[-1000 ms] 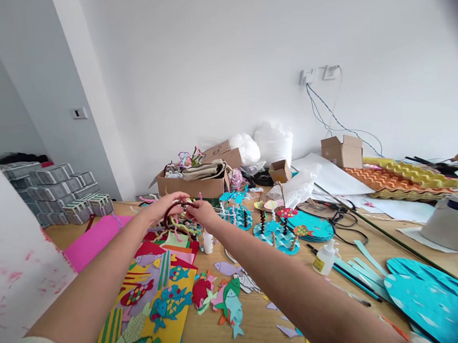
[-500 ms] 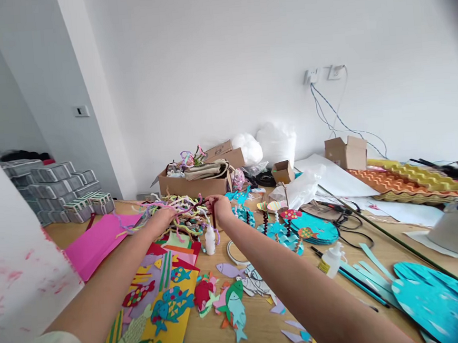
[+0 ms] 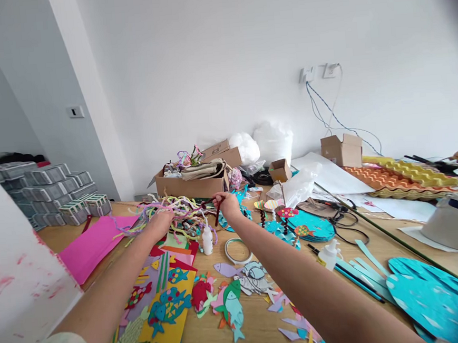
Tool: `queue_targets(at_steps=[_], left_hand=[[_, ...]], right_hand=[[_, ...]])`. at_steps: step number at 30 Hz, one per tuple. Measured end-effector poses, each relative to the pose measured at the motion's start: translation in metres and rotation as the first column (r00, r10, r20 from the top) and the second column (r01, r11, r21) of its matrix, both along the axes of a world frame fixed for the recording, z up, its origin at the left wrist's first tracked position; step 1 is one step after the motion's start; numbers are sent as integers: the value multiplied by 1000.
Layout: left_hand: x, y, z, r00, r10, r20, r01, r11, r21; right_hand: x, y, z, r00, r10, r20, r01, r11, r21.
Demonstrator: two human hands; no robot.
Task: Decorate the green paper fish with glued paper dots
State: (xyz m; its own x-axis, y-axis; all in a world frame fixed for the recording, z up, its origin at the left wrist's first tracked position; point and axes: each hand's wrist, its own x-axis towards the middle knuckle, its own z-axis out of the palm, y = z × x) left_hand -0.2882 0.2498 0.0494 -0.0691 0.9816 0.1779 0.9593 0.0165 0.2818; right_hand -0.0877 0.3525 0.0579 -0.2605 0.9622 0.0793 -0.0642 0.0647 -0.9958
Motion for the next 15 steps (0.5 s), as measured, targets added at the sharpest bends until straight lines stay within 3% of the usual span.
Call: queue_targets(at_steps=[8,15], left_hand=[[38,-4,22,993,19,-119,1,986,166],[54,-6,38,995,100,11,-101,984,150]], right_hand=[[-16,-18,0,995,34,90,-43,995,96],[-14,-15,2,991,-90,99,69,978,199]])
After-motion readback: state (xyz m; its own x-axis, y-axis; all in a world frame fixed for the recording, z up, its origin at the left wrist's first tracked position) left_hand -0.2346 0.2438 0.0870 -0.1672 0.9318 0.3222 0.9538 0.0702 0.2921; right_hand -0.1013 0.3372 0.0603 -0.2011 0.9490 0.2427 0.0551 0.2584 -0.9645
